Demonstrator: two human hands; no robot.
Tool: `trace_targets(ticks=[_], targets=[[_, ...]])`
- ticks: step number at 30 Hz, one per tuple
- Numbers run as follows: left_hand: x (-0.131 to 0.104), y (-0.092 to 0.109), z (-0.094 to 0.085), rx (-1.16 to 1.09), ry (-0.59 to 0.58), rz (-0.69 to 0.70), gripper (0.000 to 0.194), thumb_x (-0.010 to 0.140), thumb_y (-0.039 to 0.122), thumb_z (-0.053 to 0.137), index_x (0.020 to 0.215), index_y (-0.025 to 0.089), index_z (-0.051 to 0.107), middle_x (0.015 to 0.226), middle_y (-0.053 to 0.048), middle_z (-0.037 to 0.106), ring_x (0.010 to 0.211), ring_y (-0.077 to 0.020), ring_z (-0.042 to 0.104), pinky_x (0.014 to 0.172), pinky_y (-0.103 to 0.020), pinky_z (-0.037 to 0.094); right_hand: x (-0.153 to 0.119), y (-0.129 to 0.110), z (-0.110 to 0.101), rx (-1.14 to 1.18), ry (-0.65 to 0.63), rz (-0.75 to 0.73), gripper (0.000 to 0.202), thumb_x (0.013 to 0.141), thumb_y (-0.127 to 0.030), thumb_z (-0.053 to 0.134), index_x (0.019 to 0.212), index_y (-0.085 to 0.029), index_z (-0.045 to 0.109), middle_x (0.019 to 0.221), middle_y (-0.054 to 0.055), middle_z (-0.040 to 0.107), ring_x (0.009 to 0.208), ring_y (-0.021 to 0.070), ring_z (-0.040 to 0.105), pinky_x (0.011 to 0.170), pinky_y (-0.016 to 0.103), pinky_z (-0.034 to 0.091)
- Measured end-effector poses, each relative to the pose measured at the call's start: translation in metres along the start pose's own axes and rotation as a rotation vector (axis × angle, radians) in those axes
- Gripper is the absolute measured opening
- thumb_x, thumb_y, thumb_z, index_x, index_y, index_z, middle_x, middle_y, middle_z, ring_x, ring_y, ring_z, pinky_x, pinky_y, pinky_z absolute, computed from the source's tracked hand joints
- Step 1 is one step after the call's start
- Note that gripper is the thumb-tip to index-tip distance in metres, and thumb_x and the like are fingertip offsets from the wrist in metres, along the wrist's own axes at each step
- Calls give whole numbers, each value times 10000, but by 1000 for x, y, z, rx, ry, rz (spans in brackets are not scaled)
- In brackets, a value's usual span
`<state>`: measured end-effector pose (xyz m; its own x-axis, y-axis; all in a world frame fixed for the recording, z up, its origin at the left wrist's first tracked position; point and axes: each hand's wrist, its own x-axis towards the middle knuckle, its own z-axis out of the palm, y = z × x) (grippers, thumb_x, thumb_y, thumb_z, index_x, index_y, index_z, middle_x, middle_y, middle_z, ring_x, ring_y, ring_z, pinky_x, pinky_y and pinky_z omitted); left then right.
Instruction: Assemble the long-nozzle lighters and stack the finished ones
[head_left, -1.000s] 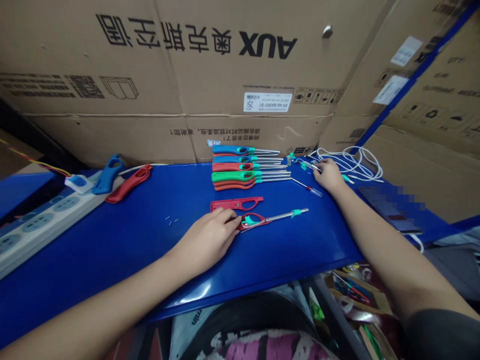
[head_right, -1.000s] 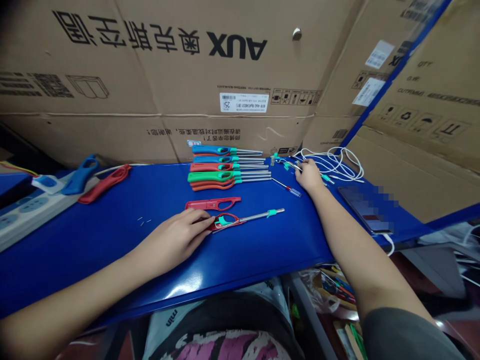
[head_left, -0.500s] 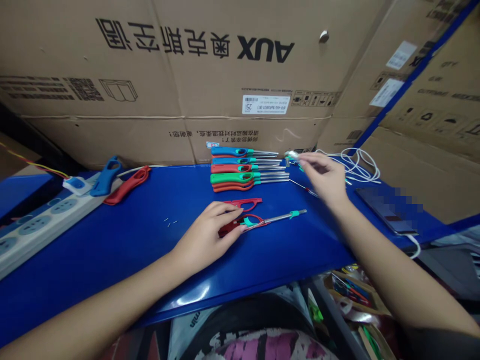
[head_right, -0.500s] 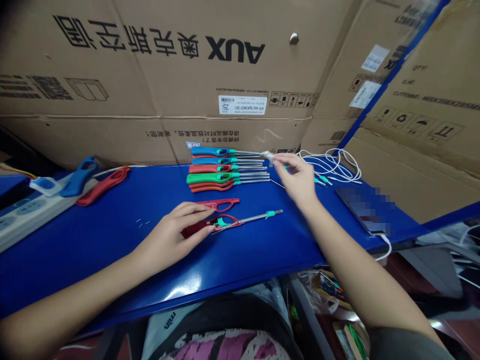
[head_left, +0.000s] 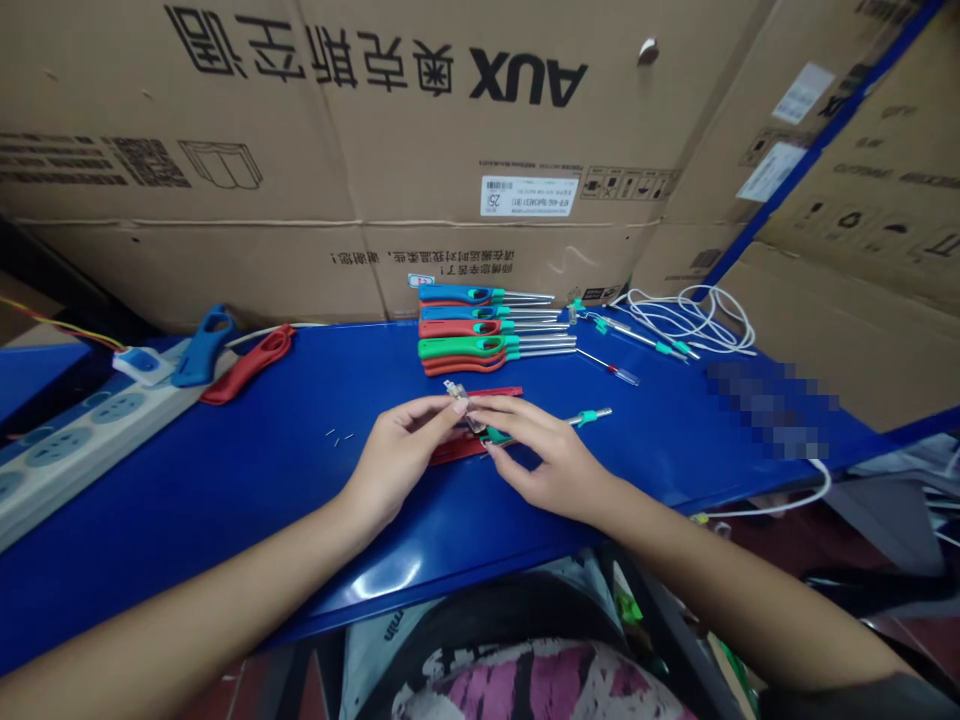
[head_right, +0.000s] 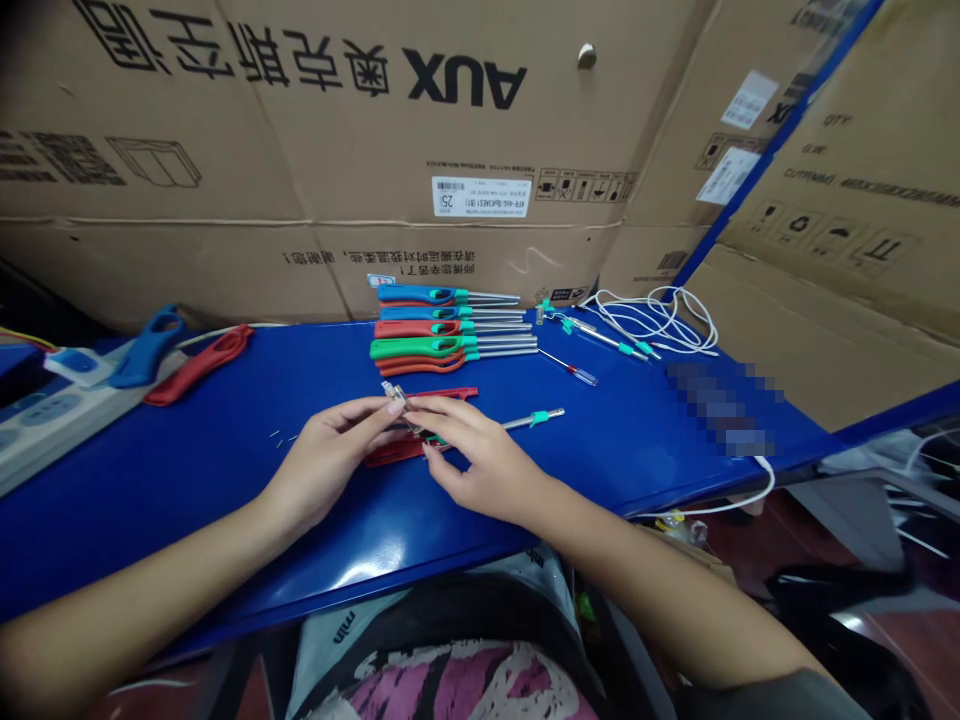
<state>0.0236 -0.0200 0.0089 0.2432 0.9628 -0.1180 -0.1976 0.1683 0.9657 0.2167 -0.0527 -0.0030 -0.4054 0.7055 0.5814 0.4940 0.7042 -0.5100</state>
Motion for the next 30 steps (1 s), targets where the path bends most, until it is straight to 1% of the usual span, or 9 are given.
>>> trace_targets(ticks=[2, 6, 11, 14, 18, 21, 24, 26, 30], targets=[[2, 1, 0, -35, 31, 11, 363, 699, 412, 862, 911, 143, 741, 902, -51, 767, 859, -174, 721, 887, -305, 572, -3, 2, -2, -83, -54, 15, 446, 929, -167, 547, 1356, -296, 552, 1391, 95, 585, 1303, 237, 551, 1095, 487, 469], [4, 4, 1, -64, 67, 65, 300, 724, 383, 825, 833, 151, 671, 821, -11, 719, 826, -143, 690, 831, -273, 568, -8, 5, -9, -264, -190, 70, 279, 881, -233, 650, 1158, -267, 639, 1286, 117, 600, 1242, 302, 528, 1011, 533, 441], [4, 3, -1, 9, 53, 75, 248, 782, 373, 742, 830, 161, 623, 699, 27, 621, 656, -98, 593, 662, -213, 508, -6, 9, -12, -338, -254, 34, 100, 944, -264, 615, 1022, -259, 679, 1199, 99, 618, 1144, 270, 545, 915, 448, 416], [4, 2, -1, 64, 32, 75, 267, 811, 411, 711, 819, 168, 600, 662, 41, 572, 608, -89, 547, 615, -202, 462, -2, 10, -12, -370, -310, -4, 114, 978, -248, 558, 991, -235, 671, 1144, 96, 635, 1059, 243, 567, 840, 395, 416], [4, 3, 0, 161, -2, 75, 337, 826, 496, 697, 814, 170, 611, 638, 41, 556, 557, -89, 495, 572, -213, 415, 5, 12, -15, -427, -387, -92, 166, 1004, -223, 486, 980, -193, 648, 1095, 110, 653, 985, 239, 585, 790, 381, 419], [3, 4, 0, 192, -17, 80, 360, 826, 518, 700, 800, 169, 616, 614, 41, 545, 548, -88, 472, 560, -211, 388, 15, 16, -23, -274, -440, -64, 122, 990, -201, 514, 972, -182, 633, 1052, 92, 666, 955, 213, 611, 814, 360, 454], [4, 4, -1, 224, -25, 78, 365, 838, 519, 698, 824, 160, 634, 602, 43, 535, 552, -84, 459, 550, -201, 361, 28, 25, -31, -29, -434, 57, 71, 954, -194, 576, 930, -183, 642, 879, 33, 671, 771, 148, 608, 726, 290, 479], [4, 4, -1, 241, -32, 74, 366, 841, 517, 702, 848, 155, 651, 596, 46, 527, 550, -81, 448, 543, -197, 347, 33, 32, -34, 108, -393, 177, 67, 920, -234, 632, 898, -173, 652, 732, -7, 627, 628, 111, 559, 619, 251, 460], [6, 3, -3, 266, -44, 71, 379, 817, 517, 730, 903, 151, 683, 619, 45, 540, 562, -79, 453, 543, -194, 349, 32, 44, -30, 522, -384, 500, 269, 862, -400, 708, 923, -157, 611, 597, -49, 580, 484, 91, 560, 477, 220, 467]])
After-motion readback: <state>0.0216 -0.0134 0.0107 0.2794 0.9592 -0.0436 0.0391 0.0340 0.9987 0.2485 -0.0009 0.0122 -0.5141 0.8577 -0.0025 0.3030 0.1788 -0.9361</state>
